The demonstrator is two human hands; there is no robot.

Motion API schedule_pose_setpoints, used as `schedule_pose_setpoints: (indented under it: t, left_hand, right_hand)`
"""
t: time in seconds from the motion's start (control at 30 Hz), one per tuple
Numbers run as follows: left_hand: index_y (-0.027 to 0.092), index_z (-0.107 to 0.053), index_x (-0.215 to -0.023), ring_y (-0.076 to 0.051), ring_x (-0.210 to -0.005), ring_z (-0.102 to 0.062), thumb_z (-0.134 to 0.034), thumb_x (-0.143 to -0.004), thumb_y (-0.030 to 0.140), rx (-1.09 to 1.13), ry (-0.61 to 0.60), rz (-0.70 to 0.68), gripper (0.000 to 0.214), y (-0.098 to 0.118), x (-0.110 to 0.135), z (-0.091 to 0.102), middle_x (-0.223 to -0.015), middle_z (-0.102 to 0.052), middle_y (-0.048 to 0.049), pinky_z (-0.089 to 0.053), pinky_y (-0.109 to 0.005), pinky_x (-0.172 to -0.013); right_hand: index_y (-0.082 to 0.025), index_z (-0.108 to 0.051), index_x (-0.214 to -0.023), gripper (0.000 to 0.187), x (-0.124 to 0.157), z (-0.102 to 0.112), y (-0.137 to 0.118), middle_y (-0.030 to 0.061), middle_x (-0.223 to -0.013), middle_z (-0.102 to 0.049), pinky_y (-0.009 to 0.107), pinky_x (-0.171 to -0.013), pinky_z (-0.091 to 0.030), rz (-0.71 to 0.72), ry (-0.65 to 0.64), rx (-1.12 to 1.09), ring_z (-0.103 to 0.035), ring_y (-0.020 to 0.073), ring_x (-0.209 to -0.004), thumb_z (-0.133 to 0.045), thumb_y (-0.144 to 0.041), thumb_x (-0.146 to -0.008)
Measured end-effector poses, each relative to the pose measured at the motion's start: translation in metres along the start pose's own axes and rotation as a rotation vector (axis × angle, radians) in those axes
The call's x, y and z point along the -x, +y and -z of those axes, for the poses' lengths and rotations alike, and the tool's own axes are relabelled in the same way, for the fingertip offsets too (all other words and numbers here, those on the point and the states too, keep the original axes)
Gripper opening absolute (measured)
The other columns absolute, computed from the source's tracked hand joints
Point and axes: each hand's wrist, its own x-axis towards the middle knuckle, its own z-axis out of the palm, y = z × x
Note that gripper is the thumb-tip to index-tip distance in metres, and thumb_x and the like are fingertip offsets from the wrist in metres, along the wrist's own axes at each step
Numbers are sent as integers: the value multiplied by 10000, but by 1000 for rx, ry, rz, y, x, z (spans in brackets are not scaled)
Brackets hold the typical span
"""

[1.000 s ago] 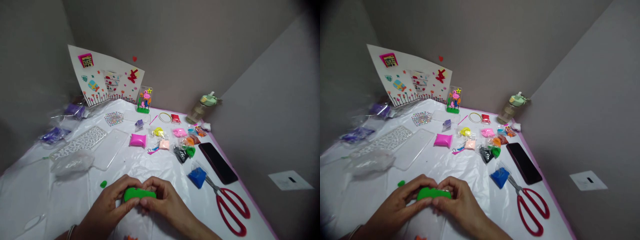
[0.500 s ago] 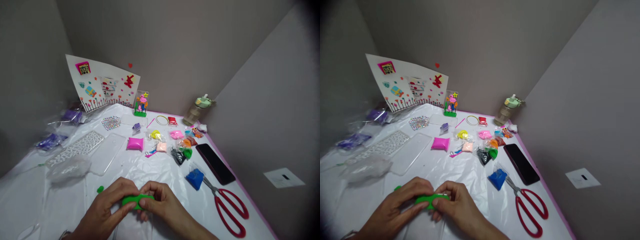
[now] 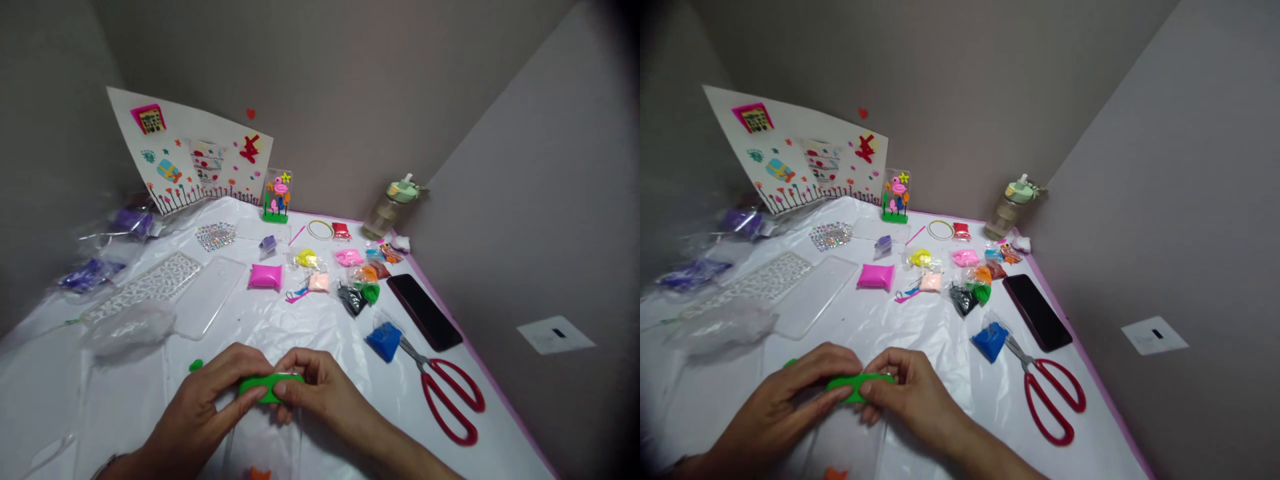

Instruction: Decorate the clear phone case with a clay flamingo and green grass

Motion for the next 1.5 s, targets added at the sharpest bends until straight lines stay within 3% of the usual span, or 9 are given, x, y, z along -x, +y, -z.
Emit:
schedule_pose_setpoints:
  t: [0.27,0.4,0.5,0.63,0.87,1.07,1.27,1.5]
  left_hand:
    - [397,-787,-964,-192,-895,-766,-736,-858,387,-10,100,51,119,-8,1,-1,-954,-808,26,-598,-199,-796]
    - [429,-743,-1080,-179,-900,-782,-692,-872,464,32,149,187,217,-20,2,1,-1022,-810,50,-608,-166,-749]
    - [381,-732,-1067,-173,-884,-782,-620,-909,481,71,164,286,217,-21,-1,3,-975,-806,40,-604,-164,-756]
    - [319,-762,-933,-172,-796,-784,-662,-854,410,90,132,303,157,-11,-7,6,-858,-793,28,-602,-153,-695]
    - [331,-761,-948,-152,-850,-761,-665,-866,348,91,68,255,127,-6,-6,6,-893,-769,33,-586,-159,-740]
    - [353,-744,-958,-122,-881,-736,-648,-903,238,6,46,38,159,-4,-8,9,-926,-758,53,-547,-139,-793]
    - [360,-754,-1015,-115,-912,-739,-658,-893,159,-65,60,-84,254,-8,-3,12,-968,-767,53,-549,-127,-835]
    - [380,-745,-1033,-108,-874,-768,-693,-867,192,-69,126,-39,256,-7,-5,9,-959,-793,72,-555,-87,-782]
  right_hand:
    - [-158,-649,-856,385,-3,-5,-10,-2,-659,-703,252,-630,-467,-46,23,-104,-635,111,-578,-910,-390,-694]
    - [-149,-668,-850,361,-6,-4,-17,-7,-669,-687,251,-638,-470,-20,53,-65,-626,104,-589,-892,-401,-722]
    - [-141,-668,-854,376,-9,-3,-16,-4,-654,-679,243,-599,-464,-22,85,-28,-607,98,-555,-883,-425,-733]
    - [-139,-669,-900,393,-10,-4,-10,-5,-658,-683,228,-565,-455,-53,105,-16,-608,98,-546,-878,-430,-738]
    - [-142,-689,-911,350,-6,-5,-4,-3,-687,-684,224,-569,-466,-20,91,-17,-622,100,-574,-869,-396,-753]
    - [-133,-689,-899,356,-5,-4,-5,4,-656,-689,226,-568,-464,31,71,0,-615,99,-548,-866,-405,-753]
    - [-124,-691,-882,398,-5,-4,-3,11,-635,-693,217,-548,-449,27,66,-32,-601,94,-522,-883,-432,-716]
    - [-132,-689,-886,401,-5,-2,-5,14,-645,-700,223,-566,-453,16,66,-34,-606,96,-526,-883,-435,-710]
